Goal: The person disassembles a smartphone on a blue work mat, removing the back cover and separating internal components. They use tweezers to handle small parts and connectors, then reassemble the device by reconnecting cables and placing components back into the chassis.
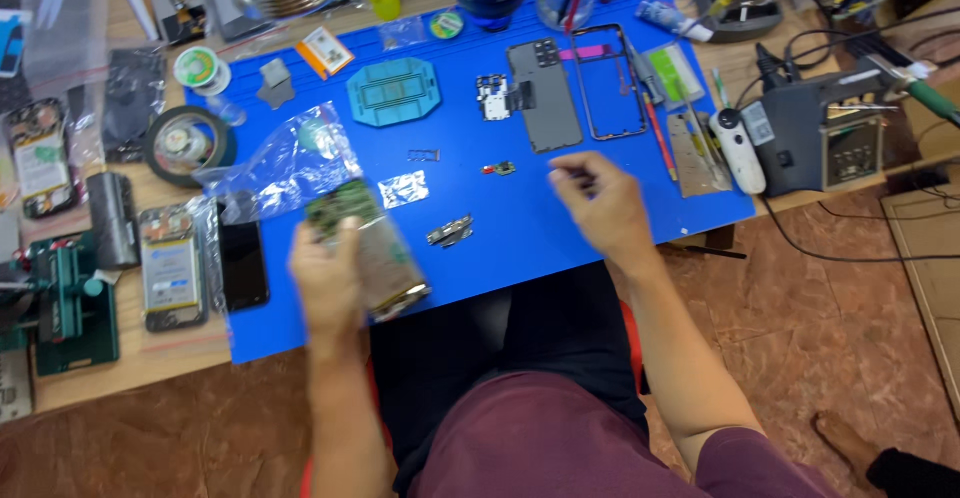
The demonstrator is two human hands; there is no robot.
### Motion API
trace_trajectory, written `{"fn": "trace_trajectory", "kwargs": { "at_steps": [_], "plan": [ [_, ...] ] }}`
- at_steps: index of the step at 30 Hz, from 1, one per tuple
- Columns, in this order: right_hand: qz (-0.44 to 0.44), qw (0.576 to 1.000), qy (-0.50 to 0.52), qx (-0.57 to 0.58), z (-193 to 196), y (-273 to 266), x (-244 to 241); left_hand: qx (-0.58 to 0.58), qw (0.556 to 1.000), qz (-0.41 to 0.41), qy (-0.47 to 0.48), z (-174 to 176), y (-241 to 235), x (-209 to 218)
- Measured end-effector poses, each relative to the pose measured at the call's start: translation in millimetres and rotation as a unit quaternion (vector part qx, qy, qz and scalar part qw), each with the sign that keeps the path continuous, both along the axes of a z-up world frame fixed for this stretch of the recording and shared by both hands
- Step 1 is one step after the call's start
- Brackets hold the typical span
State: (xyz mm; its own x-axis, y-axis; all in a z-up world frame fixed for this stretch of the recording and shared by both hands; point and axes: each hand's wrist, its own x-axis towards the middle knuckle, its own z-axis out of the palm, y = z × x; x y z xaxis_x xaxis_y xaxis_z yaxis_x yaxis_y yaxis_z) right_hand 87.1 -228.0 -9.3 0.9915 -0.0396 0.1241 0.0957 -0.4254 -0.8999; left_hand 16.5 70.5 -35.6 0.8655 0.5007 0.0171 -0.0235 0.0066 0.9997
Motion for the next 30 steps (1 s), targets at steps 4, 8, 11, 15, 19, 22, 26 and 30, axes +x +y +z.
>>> {"fn": "trace_trajectory", "kwargs": {
  "at_steps": [4, 8, 11, 15, 19, 22, 26, 30],
  "plan": [
    [-0.105, 0.957, -0.165, -0.212, -28.6, -92.8, 21.8, -0.002, 0.998, 0.064, 0.026, -15.6, 57.4, -5.3],
    [-0.185, 0.844, -0.173, -0.474, -51.9, -146.2, 45.8, -0.061, 0.996, 0.055, 0.048, -7.0, 51.0, -11.2],
    [-0.181, 0.805, -0.15, -0.544, -60.7, -158.1, 70.4, -0.123, 0.99, 0.057, 0.026, -2.8, 28.2, -0.8],
    [-0.106, 0.905, -0.179, -0.371, -28.3, -142.8, 65.4, -0.284, 0.956, -0.009, 0.07, 6.9, 13.1, 10.7],
    [-0.018, 0.988, -0.136, -0.077, 36.0, -66.3, 18.7, -0.351, 0.934, -0.053, 0.051, 7.7, -3.0, 21.0],
    [0.045, 0.994, -0.094, -0.017, 11.3, -52.0, 12.5, -0.351, 0.932, -0.058, 0.071, 9.3, -15.1, 27.5],
    [0.065, 0.991, -0.099, -0.057, -9.1, -48.2, 9.3, -0.381, 0.921, -0.083, -0.014, 25.2, -28.5, 26.2],
    [0.042, 0.998, -0.023, -0.05, -5.4, -49.4, 3.0, -0.38, 0.917, -0.117, -0.019, 34.9, -36.9, 24.7]
  ]
}}
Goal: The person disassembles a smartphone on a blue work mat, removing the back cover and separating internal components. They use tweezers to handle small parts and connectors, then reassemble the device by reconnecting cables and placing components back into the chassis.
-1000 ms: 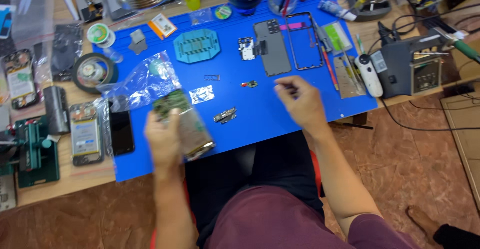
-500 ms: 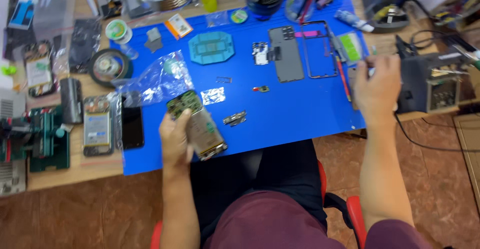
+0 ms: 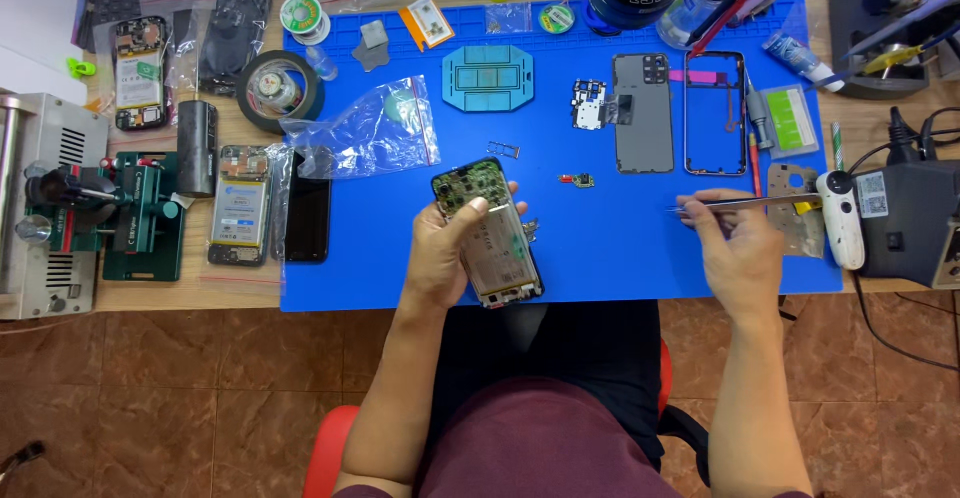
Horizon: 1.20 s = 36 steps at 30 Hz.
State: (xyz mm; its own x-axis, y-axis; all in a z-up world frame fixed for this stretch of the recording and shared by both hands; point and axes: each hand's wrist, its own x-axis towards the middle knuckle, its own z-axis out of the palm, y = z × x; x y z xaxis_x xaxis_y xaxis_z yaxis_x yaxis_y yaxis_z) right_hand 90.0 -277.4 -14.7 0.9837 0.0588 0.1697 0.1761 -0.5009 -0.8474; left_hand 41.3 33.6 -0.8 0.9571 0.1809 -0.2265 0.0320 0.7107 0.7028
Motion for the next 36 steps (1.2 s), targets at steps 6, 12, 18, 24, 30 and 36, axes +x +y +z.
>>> {"fn": "trace_trajectory", "kwargs": {
  "at_steps": [6, 12, 18, 24, 30, 36],
  "plan": [
    [0.019, 0.952, 0.04, 0.303, 28.3, 36.6, -6.1, 0.033, 0.999, -0.034, -0.008, 7.6, -19.9, -5.1],
    [0.102, 0.919, 0.061, 0.377, 36.7, 88.4, -14.2, 0.048, 0.997, -0.067, -0.012, 5.7, -29.7, -17.7],
    [0.106, 0.921, 0.08, 0.366, 35.6, 105.5, -22.4, 0.067, 0.997, -0.036, 0.019, 17.2, -39.6, -32.6],
    [0.108, 0.928, 0.089, 0.345, 41.4, 106.9, -26.2, 0.086, 0.995, -0.058, -0.006, 22.8, -36.8, -35.9],
    [0.101, 0.922, 0.114, 0.356, 40.4, 108.0, -31.1, 0.092, 0.995, -0.048, 0.001, 40.6, -40.0, -40.3],
    [0.082, 0.913, 0.159, 0.366, 22.1, 100.1, -51.3, 0.074, 0.996, -0.048, 0.025, 1.3, -44.2, -61.4]
  ]
}}
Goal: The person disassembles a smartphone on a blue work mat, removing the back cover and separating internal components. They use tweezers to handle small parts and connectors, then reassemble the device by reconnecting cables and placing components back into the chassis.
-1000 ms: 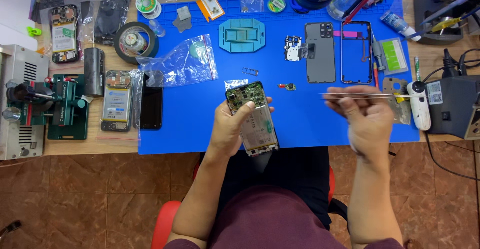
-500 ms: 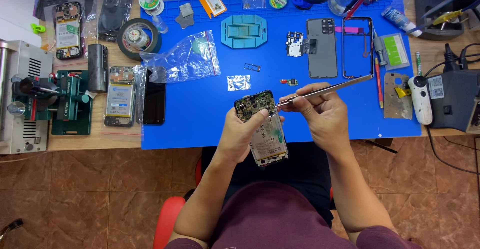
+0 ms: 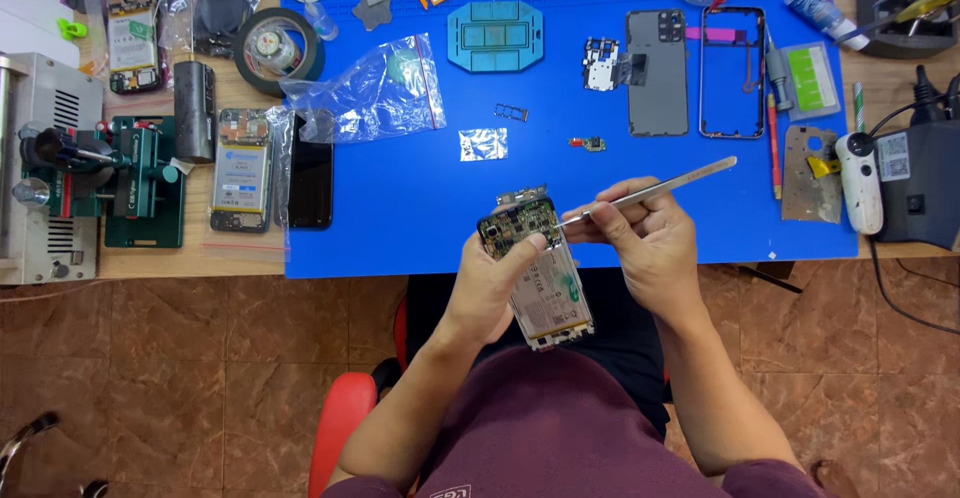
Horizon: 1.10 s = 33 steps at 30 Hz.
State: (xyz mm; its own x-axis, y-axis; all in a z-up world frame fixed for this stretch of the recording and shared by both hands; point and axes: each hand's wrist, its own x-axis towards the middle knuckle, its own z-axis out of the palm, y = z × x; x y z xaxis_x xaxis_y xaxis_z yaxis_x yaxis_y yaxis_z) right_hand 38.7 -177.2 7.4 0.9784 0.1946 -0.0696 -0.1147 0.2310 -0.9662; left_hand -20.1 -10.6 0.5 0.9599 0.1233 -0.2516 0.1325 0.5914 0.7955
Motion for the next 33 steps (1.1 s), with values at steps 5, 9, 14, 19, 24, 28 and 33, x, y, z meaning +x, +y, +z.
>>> {"fn": "trace_trajectory", "kwargs": {
  "at_steps": [5, 9, 14, 19, 24, 28, 33],
  "plan": [
    [-0.019, 0.998, 0.057, 0.0, -16.7, -5.2, -21.7, -0.014, 0.999, 0.008, 0.041, -34.4, -10.1, -23.2],
    [-0.026, 0.994, 0.106, -0.015, -29.3, -11.9, -41.2, -0.023, 0.997, 0.027, 0.063, -37.4, -19.0, -43.3],
    [-0.029, 0.99, 0.135, -0.018, -34.6, -14.2, -56.1, 0.047, 0.997, 0.0, 0.06, -31.8, -10.2, -56.1],
    [-0.023, 0.991, 0.131, -0.016, -28.8, -13.9, -59.5, 0.195, 0.975, -0.105, 0.021, -28.8, 27.1, -49.2],
    [0.0, 0.993, 0.112, -0.025, -18.9, -8.7, -65.3, 0.268, 0.925, -0.268, 0.035, 9.0, 50.8, -30.1],
    [-0.002, 0.994, 0.104, -0.021, -18.6, -6.2, -70.0, 0.285, 0.914, -0.289, 0.025, 16.3, 45.0, -25.4],
    [-0.002, 0.996, 0.084, -0.025, -19.9, -7.2, -74.6, 0.292, 0.912, -0.288, 0.025, 23.0, 39.0, -28.2]
  ]
}}
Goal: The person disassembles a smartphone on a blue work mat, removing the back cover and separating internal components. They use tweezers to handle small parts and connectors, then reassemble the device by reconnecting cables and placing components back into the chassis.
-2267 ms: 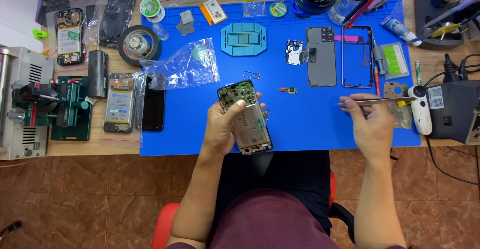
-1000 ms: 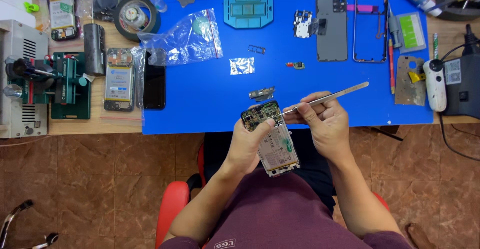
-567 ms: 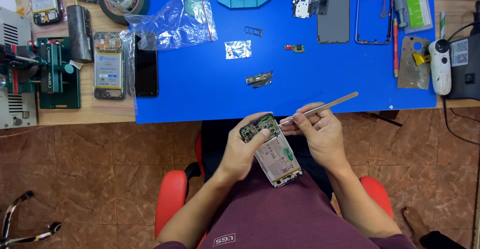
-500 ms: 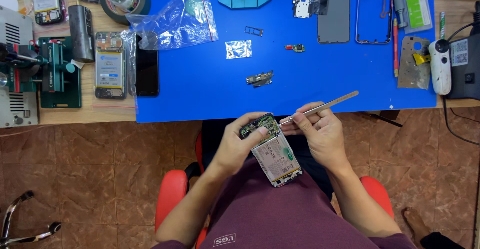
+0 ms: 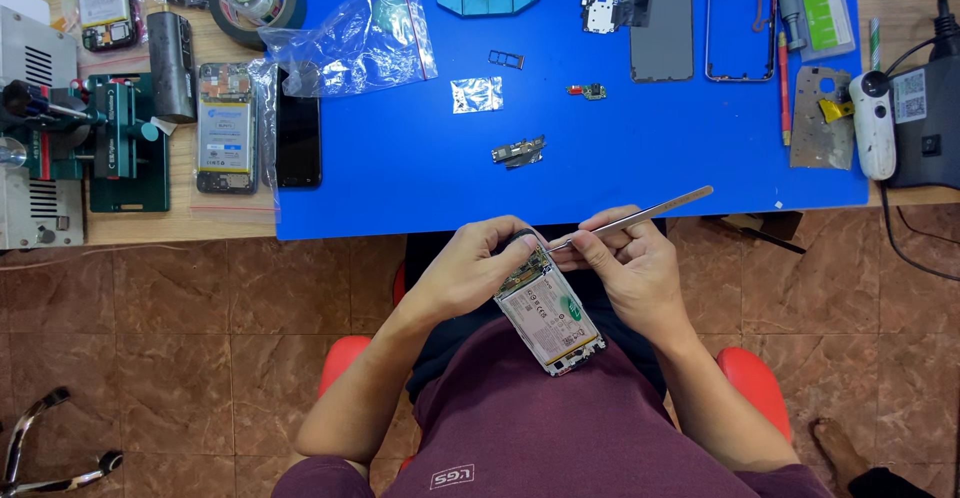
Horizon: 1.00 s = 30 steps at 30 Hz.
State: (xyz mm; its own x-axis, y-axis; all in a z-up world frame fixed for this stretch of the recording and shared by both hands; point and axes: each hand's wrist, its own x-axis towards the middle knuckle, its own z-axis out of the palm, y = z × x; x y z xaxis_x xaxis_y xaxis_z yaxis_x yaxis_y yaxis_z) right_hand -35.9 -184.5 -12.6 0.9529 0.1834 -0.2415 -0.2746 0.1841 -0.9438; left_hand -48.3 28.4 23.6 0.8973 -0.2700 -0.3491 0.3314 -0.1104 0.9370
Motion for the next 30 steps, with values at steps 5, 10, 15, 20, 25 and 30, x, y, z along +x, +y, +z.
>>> {"fn": "trace_trajectory", "kwargs": {
  "at_steps": [5, 10, 15, 20, 25, 30],
  "plan": [
    [0.005, 1.0, -0.006, -0.005, -0.4, 0.4, 0.9, 0.008, 1.0, 0.015, 0.005, -2.7, 1.3, -1.3],
    [0.0, 1.0, -0.008, -0.002, 1.7, 3.1, 2.6, 0.011, 1.0, 0.025, 0.006, -1.3, 1.6, 0.1],
    [-0.002, 0.997, -0.058, -0.046, 9.5, 4.8, 25.1, 0.03, 0.996, 0.065, -0.054, -2.3, 2.6, 16.0],
    [0.016, 0.98, -0.177, -0.086, 35.5, 30.2, 83.4, 0.026, 0.98, 0.126, -0.152, -11.2, 11.7, 67.7],
    [0.015, 0.972, -0.235, -0.017, 45.8, 51.4, 137.7, -0.004, 0.96, 0.176, -0.219, -9.6, 24.7, 118.6],
    [0.041, 0.97, -0.235, -0.051, 53.1, 62.5, 170.0, -0.054, 0.962, 0.164, -0.211, -11.9, 34.3, 153.2]
  ]
}}
